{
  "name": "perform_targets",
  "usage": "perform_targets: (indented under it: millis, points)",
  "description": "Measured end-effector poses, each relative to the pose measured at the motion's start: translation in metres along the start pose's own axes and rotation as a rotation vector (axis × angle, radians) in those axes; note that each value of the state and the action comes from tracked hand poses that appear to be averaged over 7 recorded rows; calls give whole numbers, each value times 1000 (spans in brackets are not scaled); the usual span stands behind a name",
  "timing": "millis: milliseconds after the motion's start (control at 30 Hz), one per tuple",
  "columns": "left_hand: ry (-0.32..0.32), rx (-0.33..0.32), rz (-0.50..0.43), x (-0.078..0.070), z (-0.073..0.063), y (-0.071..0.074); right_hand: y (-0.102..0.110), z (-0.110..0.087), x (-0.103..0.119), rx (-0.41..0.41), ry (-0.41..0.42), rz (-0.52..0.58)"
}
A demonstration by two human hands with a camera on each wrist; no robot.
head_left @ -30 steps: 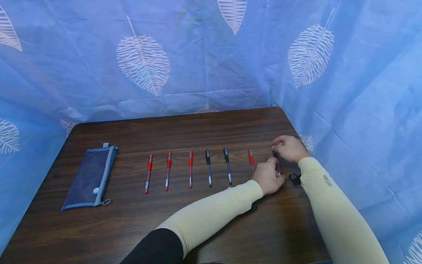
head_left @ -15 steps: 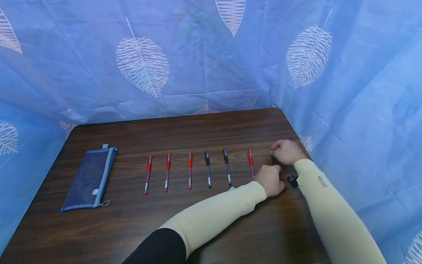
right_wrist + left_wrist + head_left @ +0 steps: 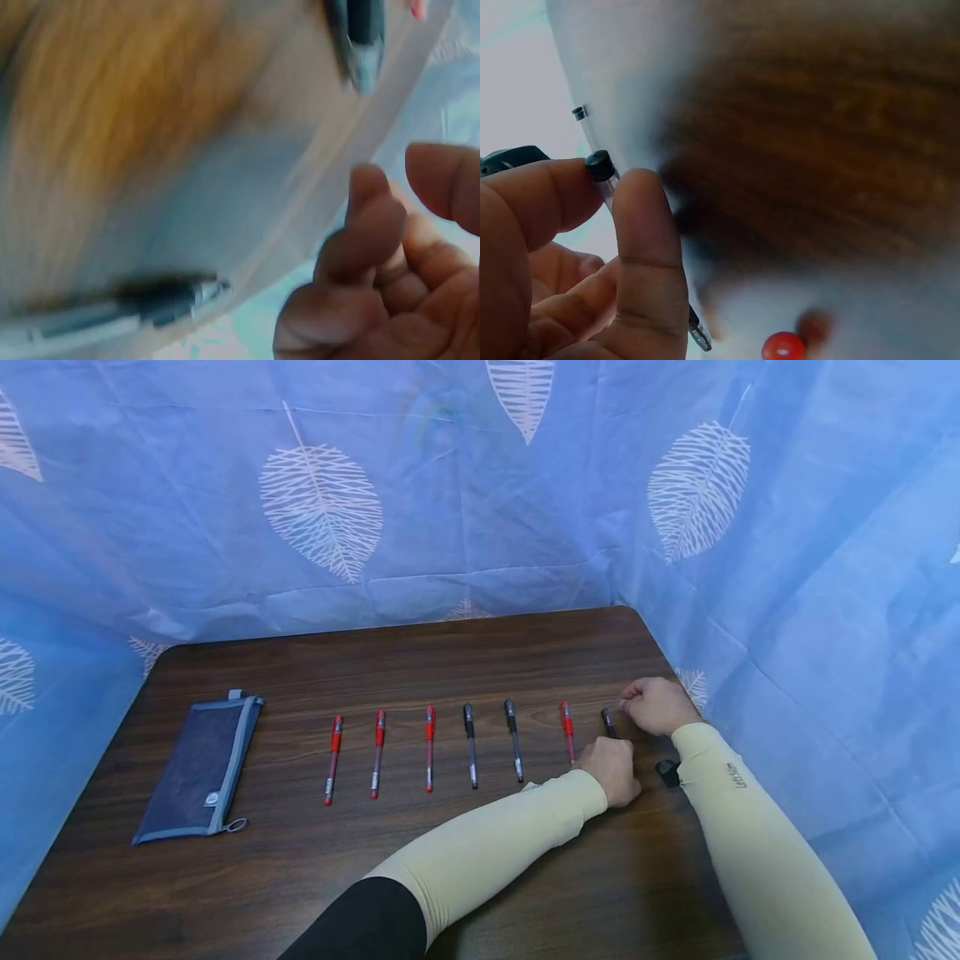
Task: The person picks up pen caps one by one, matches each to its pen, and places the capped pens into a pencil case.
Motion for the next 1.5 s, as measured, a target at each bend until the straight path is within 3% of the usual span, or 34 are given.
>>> perform_targets:
  millis: [167,367,500,600,1000,1233,1400,1500]
  points:
    - [21,61,4,-1,4,-6,22,-16,-16,-108,-70,0]
    - [9,48,13,1,6,-3,38,-26,-30,-168,-151,-33]
    - [-9,71,-8,-4,4,-7,34,-32,-48,-113,-231,-55]
    - [-9,61,-11,0,2,-4,31,-27,-52,-49,-263,-74]
    - [-93,27,-66,1,-17,-1,17,-24,-62,129,-297,-70]
    - [-173,24,-23,-21,-15,5,21,-26,-58,108,-296,-125]
    - [-253,86,85,-49,-12,-7,13,-23,-55,97,-307,-140]
    - [-251,118,134,-60,-11,-17,9,-19,-52,91,-318,-146]
Point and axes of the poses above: each hand's wrist, its own z-axis towards the middle knuckle, its own y-axis out of the back of the hand, x = y × z, the point moved 5 cm from there along z, towards the middle knuckle, and after that the axes turned 14 degrees about x, right-handed, at the moved point
